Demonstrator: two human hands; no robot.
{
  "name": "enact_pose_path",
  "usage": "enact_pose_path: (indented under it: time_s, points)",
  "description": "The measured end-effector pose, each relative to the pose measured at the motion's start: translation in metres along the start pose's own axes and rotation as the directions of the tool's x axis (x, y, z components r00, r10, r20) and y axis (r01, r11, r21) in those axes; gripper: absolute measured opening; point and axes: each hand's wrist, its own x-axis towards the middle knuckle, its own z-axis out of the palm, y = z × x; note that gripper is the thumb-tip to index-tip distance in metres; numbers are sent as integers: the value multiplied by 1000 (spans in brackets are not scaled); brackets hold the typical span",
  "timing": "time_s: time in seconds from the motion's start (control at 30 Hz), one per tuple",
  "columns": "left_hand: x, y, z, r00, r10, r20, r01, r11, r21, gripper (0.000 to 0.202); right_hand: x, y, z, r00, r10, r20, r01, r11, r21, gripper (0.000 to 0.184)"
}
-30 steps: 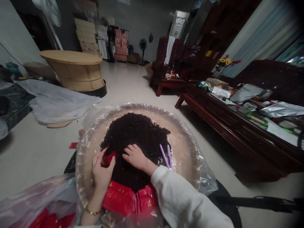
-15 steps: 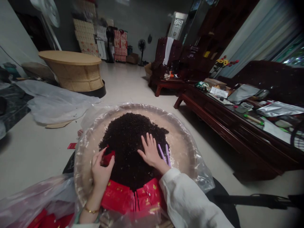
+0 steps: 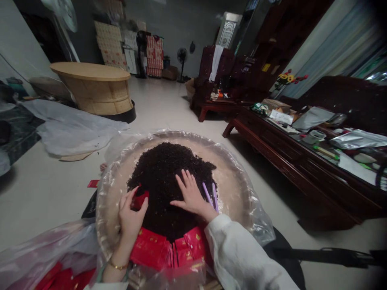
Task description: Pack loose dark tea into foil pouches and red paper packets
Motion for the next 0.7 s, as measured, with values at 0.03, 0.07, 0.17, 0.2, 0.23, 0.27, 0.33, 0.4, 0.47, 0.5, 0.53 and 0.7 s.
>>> enact_pose_path:
  time_s: [0.03, 0.07, 0.17, 0.2, 0.23, 0.27, 0.33, 0.4, 0.47, 0.5, 0.53, 0.7]
  points:
    - [0, 0, 0, 1000, -2, 12, 2, 1000, -3, 40, -1, 4, -2, 1000, -6, 21, 6, 1000, -15, 104]
    - [-1, 0, 0, 1000, -6, 30, 7, 1000, -8, 40, -3, 6, -3, 999, -20, 42, 21, 999, -27, 105]
    - [-2, 0, 0, 994, -20, 104, 23, 999, -28, 41, -4, 5, -10, 993, -71, 94, 75, 997, -37, 95]
    - [-2, 0, 0, 992, -17, 126, 22, 999, -37, 42, -3, 3, -12, 990, -94, 105, 97, 995, -24, 89]
    - [-3, 0, 0, 990, -9, 143, 15, 999, -45, 43, -2, 1, -15, 986, -119, 113, 120, 993, -2, 82]
    - [-3, 0, 0, 988, 3, 156, 5, 999, -53, 43, -2, -2, -17, 983, -142, 117, 140, 990, 25, 77]
    - [-4, 0, 1, 985, 28, 172, -17, 998, -62, 43, -3, -5, -20, 984, -141, 109, 133, 988, 78, 76]
    - [-4, 0, 1, 982, 40, 184, -29, 998, -64, 43, -6, -5, -21, 994, -51, 102, 38, 992, 123, 87]
    - [-4, 0, 2, 982, 42, 184, -30, 997, -65, 42, -12, -3, -18, 990, 74, 124, -95, 980, 173, 97]
    - [-4, 0, 2, 983, 42, 181, -30, 997, -68, 42, -15, -2, -16, 982, 120, 144, -148, 968, 201, 98]
    - [-4, 0, 2, 983, 42, 177, -30, 997, -72, 42, -17, -1, -13, 975, 151, 163, -187, 955, 231, 95]
    - [-4, 0, 2, 982, 34, 187, -21, 997, -74, 42, -15, -6, -6, 979, 149, 137, -191, 907, 374, 71]
